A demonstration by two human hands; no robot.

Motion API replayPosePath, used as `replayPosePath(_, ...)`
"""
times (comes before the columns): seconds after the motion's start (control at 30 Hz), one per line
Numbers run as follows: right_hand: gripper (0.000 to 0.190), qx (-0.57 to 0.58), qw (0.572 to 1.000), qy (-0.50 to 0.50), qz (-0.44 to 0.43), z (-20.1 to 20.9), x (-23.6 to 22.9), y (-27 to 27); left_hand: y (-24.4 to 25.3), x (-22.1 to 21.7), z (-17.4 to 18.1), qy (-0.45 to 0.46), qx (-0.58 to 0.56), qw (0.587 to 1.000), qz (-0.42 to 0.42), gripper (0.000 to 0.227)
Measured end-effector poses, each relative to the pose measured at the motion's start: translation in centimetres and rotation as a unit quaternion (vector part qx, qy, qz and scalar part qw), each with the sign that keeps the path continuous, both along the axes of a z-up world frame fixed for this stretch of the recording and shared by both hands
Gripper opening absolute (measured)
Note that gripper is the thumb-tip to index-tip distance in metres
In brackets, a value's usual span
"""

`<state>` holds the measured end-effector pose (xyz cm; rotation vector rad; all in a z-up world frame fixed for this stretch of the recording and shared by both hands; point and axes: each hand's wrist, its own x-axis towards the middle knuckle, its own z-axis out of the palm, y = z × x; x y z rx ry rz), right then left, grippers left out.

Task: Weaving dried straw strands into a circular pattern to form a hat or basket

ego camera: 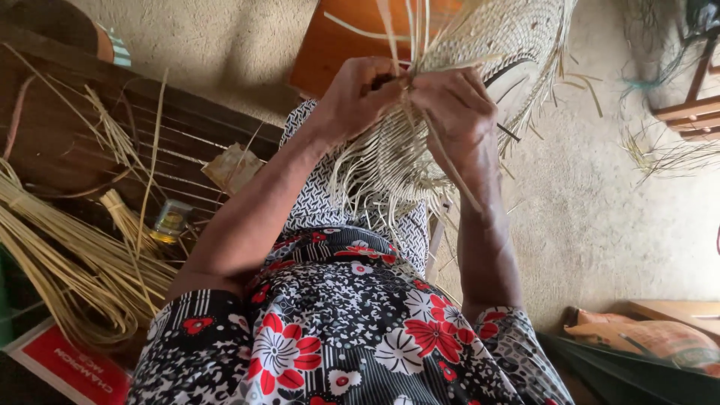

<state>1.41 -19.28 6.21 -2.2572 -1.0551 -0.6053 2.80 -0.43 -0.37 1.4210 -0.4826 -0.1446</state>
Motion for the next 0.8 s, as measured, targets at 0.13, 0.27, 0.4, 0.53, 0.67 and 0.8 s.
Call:
replayPosePath(0.13,0.024,-0.012,0.999,-0.029,-0.035,-0.1,1.0,-0.3,0.5,-0.9,2.7,-0.022,-0.003,1.0,-0.004,0.01)
replayPosePath(0.27,0.018,-0.012,0.994,0.078,-0.08,0.4,1.4,-0.3,0.6,-1.4,4.1,-0.158,0.031,0.985,0.063,0.014)
replayPosePath(0.4,0.015,-0.004,0.995,0.054,-0.085,0.1,-0.4,-0.5,-0.1,-1.0,2.0,-0.109,0.037,0.989,0.096,0.011)
replayPosePath(0.53,0.011,-0.083,0.995,-0.017,-0.06,-0.3,-1.2,-0.8,-1.0,-0.1,0.3,0.282,-0.152,0.946,-0.05,0.027)
replayPosePath(0.67,0.016,-0.031,0.993,0.096,-0.065,0.6,-1.3,-0.8,-1.9,-1.5,1.1,0.22,-0.231,0.947,0.037,0.003)
replayPosePath(0.8,0.018,-0.019,0.993,0.102,-0.058,0.9,-0.3,0.2,-3.0,-2.5,1.2,0.125,-0.239,0.954,0.135,0.021)
